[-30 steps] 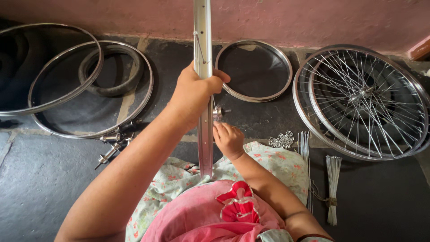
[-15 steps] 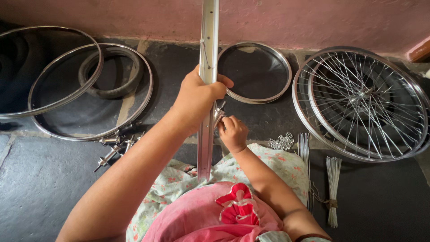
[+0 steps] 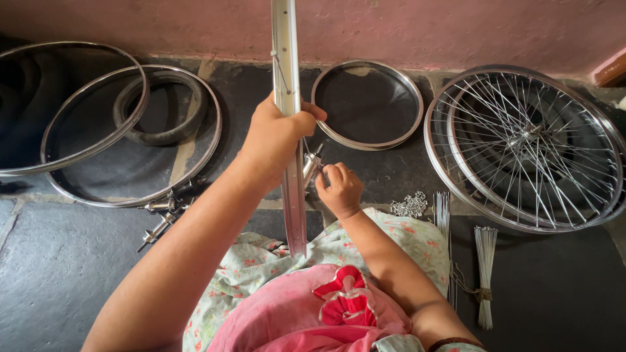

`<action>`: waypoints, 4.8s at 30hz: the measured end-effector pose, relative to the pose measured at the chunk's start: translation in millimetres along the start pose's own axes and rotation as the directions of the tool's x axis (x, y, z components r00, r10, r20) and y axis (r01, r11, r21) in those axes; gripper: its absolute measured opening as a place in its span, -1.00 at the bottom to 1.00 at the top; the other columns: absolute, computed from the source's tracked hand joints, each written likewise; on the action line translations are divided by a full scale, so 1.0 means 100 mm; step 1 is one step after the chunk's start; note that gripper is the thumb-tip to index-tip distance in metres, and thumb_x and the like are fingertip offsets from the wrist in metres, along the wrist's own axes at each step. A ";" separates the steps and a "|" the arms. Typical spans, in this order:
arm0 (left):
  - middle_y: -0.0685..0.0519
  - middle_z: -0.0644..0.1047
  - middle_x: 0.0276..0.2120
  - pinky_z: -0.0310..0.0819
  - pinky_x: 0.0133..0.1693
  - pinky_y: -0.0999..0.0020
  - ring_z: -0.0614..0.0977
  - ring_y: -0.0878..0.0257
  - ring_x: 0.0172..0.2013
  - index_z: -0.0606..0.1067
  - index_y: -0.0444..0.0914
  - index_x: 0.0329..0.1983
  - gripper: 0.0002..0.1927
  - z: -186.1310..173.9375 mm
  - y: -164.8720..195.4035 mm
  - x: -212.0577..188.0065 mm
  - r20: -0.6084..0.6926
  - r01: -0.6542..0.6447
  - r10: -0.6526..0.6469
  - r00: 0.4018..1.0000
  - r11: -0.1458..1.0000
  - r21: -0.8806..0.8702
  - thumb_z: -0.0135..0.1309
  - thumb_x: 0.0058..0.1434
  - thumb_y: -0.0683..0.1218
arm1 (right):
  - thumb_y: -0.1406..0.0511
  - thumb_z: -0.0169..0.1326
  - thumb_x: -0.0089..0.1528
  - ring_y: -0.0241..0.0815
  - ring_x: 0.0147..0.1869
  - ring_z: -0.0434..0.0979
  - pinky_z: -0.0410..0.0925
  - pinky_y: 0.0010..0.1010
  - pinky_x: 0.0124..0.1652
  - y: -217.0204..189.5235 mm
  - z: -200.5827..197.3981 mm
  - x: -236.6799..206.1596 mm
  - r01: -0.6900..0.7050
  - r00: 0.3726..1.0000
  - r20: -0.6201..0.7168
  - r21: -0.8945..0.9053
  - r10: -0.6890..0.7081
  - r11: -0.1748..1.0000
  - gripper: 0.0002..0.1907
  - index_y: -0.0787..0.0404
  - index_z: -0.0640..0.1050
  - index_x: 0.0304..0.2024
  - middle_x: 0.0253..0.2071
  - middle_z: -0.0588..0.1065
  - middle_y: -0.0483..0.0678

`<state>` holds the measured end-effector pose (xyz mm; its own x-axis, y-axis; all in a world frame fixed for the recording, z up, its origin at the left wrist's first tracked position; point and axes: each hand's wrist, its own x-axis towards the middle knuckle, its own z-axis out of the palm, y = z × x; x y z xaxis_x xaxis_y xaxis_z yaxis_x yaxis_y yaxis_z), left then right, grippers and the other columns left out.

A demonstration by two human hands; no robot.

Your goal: The person inserts spokes into a bicycle hub, then attaches the hub to a rim and threads the spokes through the rim holes. The person continues to insert and adjust spokes around the rim.

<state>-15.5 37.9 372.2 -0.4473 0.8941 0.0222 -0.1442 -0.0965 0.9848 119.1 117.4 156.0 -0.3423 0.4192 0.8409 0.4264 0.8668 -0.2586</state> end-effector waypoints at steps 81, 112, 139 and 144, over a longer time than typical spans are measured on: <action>0.05 0.60 -0.12 0.52 -0.12 0.44 0.62 0.35 -0.13 0.41 -0.23 0.04 -0.63 0.07 -0.89 -1.13 -0.079 -0.243 0.257 0.963 0.958 0.151 0.10 0.18 -0.35 | 0.40 -0.04 0.39 -0.21 -0.25 0.54 0.52 -0.61 -0.32 0.35 -0.32 -0.08 -0.299 0.289 0.947 -0.051 -0.141 -0.953 -0.84 0.42 0.48 -0.07 -0.27 0.48 0.03; -0.06 0.50 0.02 0.46 0.00 0.27 0.56 0.17 -0.01 0.32 -0.28 0.20 -0.37 0.03 -0.91 -1.27 -0.083 -0.336 0.383 0.920 0.879 0.338 0.27 0.06 -0.27 | 0.49 -0.18 0.40 -0.08 -0.15 0.67 0.58 -0.52 -0.12 0.23 0.20 0.15 -0.229 0.362 0.926 0.197 0.105 -0.953 -0.78 0.55 0.45 -0.02 -0.12 0.53 0.24; 0.11 0.57 -0.15 0.46 -0.15 0.49 0.53 0.43 -0.17 0.47 -0.29 0.12 -0.49 -0.28 -0.61 -1.05 0.091 -0.205 0.198 0.976 0.976 0.078 0.01 0.04 -0.33 | 0.39 0.07 0.28 -0.21 -0.26 0.66 0.52 -0.42 -0.26 0.83 -0.29 -0.18 -0.941 0.336 0.848 0.313 0.410 0.125 -0.83 0.33 0.56 -0.10 -0.21 0.64 0.05; 0.12 0.57 -0.19 0.47 -0.20 0.51 0.54 0.42 -0.23 0.48 -0.28 0.11 -0.48 -0.24 -0.58 -1.14 0.058 -0.218 0.210 0.976 0.960 0.178 0.02 0.01 -0.33 | 0.38 0.21 0.23 -0.16 -0.20 0.67 0.48 -0.34 -0.16 1.82 -0.51 -0.41 -0.757 0.512 0.517 -0.106 0.686 0.645 -0.86 0.22 0.63 -0.15 -0.25 0.65 0.04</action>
<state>22.0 -68.8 308.8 -0.4157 0.8776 0.2388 0.1163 -0.2091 0.9709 253.7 244.2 98.9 -0.3158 0.9488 0.0073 0.6226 0.2130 -0.7530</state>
